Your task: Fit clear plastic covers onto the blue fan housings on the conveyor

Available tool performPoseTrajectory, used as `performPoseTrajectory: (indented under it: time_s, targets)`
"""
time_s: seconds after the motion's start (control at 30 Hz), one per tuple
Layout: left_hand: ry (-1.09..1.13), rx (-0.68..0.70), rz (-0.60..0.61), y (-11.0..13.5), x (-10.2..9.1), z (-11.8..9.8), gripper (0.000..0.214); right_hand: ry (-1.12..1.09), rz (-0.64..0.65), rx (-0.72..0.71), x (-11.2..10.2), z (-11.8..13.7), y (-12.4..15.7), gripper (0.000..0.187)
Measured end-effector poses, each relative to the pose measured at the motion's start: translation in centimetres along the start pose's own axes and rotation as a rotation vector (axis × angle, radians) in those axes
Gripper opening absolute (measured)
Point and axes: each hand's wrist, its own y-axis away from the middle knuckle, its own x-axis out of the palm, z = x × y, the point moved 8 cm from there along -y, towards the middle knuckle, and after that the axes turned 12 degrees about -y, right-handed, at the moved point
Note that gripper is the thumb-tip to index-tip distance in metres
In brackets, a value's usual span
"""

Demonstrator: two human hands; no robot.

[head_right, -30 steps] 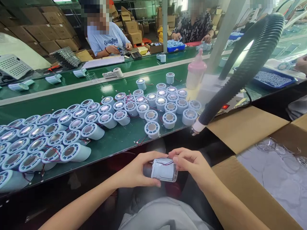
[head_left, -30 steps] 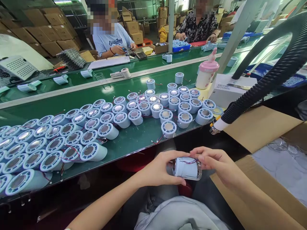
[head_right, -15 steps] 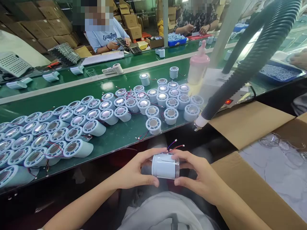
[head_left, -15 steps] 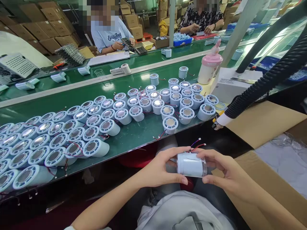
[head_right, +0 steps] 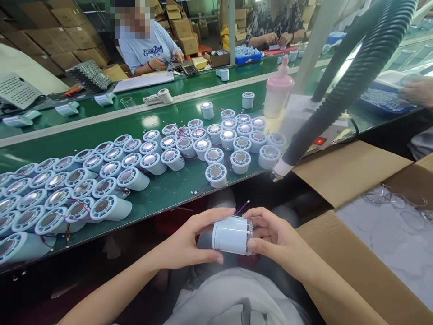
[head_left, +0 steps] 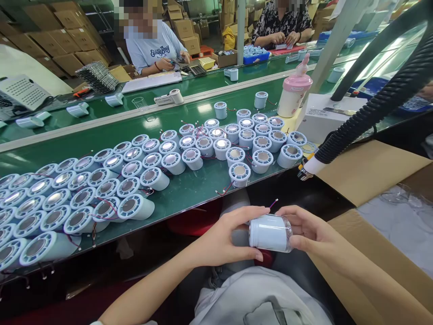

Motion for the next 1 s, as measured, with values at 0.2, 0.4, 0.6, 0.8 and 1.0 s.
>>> performPoseTrajectory:
  time_s: [0.2, 0.4, 0.6, 0.8, 1.0]
  targets:
    - [-0.039, 0.068, 0.003, 0.1, -0.1, -0.5, 0.074, -0.121, -0.017, 0.077, 0.2, -0.7, -0.2, 0.04]
    - [-0.058, 0.095, 0.007, 0.2, -0.2, -0.6, 0.071, -0.134, -0.043, 0.07, 0.4, -0.7, -0.2, 0.044]
    - [-0.088, 0.136, -0.006, 0.5, -0.3, -1.0, 0.072, -0.124, -0.022, 0.027, 1.0, 0.0, 0.2, 0.041]
    - [-0.125, 0.17, -0.006, 0.6, -0.4, -1.8, 0.074, -0.13, -0.047, 0.065, 0.9, -0.3, 0.4, 0.045]
    - [-0.124, 0.219, 0.021, 0.4, -0.2, -2.5, 0.071, -0.224, -0.043, 0.176, 0.9, -2.1, 0.2, 0.049]
